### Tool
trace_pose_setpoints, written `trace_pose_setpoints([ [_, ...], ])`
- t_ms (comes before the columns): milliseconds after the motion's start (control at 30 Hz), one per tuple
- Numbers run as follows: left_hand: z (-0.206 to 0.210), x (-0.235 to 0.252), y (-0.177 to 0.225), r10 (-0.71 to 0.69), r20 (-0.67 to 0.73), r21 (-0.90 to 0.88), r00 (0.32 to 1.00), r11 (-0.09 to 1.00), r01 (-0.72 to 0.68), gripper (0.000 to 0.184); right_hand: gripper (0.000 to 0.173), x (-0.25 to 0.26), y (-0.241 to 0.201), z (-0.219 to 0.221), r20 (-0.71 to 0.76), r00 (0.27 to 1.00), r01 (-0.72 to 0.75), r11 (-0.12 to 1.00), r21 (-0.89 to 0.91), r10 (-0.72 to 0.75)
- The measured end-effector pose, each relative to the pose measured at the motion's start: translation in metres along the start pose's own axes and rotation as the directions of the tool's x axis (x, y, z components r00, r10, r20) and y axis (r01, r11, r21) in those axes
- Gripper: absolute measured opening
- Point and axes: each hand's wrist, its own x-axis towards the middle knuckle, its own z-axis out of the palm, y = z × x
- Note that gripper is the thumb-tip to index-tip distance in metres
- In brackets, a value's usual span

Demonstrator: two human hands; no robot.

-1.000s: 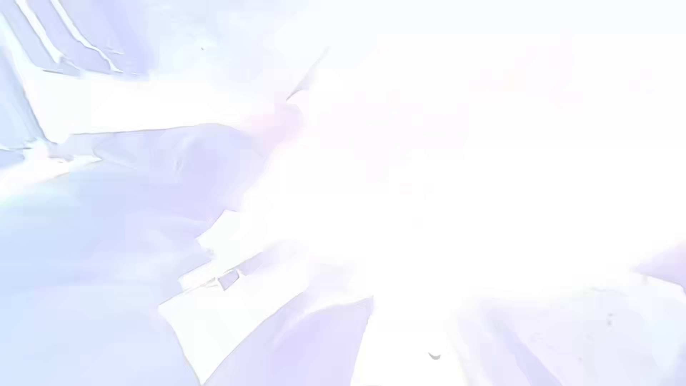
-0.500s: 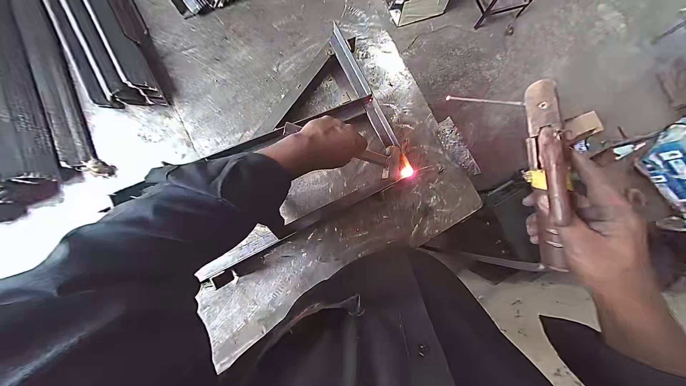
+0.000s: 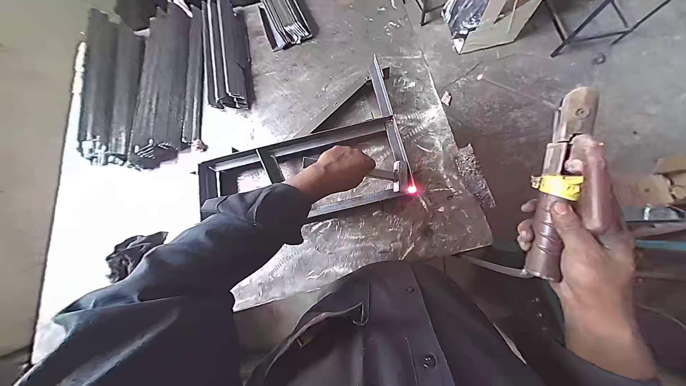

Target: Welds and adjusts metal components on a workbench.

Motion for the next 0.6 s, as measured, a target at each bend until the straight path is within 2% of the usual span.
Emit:
trace_pose_setpoints([
  [100,0.013,-0.016,0.0,-0.094,-0.073,-0.131,0.993,0.988,0.084,0.011,0.046,-0.001,0.001,0.003,0.011,1.0,-0.029,0.989,0.144,0.027],
  [167,0.034,-0.03,-0.007,-0.212,-0.154,-0.323,0.965,0.934,0.153,0.013,0.031,-0.005,0.007,0.003,0.088,0.994,-0.096,0.945,0.314,0.072],
  [233,0.054,-0.057,-0.017,-0.394,-0.158,-0.588,0.906,0.774,0.234,0.018,0.025,-0.01,0.016,0.008,0.249,0.962,-0.227,0.829,0.511,0.11],
  [300,0.066,-0.09,-0.021,-0.564,-0.099,-0.831,0.82,0.5,0.244,0.021,0.031,-0.017,0.022,0.014,0.438,0.889,-0.405,0.674,0.618,0.133],
  [367,0.077,-0.125,-0.023,-0.674,-0.019,-0.963,0.739,0.211,0.168,0.019,0.033,-0.026,0.028,0.019,0.611,0.773,-0.589,0.553,0.589,0.171],
  [433,0.092,-0.156,-0.027,-0.732,-0.019,-1.0,0.681,0.016,-0.01,0.017,0.029,-0.034,0.034,0.028,0.725,0.661,-0.692,0.531,0.489,0.193],
  [500,0.101,-0.184,-0.027,-0.778,-0.008,-0.989,0.628,-0.086,-0.118,0.02,0.024,-0.039,0.036,0.041,0.78,0.594,-0.719,0.566,0.404,0.197],
  [533,0.108,-0.192,-0.03,-0.804,0.007,-0.984,0.595,-0.11,-0.137,0.026,0.023,-0.042,0.035,0.049,0.787,0.587,-0.709,0.591,0.385,0.192],
  [600,0.128,-0.201,-0.039,-0.841,-0.001,-0.985,0.541,-0.091,-0.143,0.035,0.028,-0.045,0.031,0.067,0.778,0.609,-0.642,0.671,0.372,0.152],
])
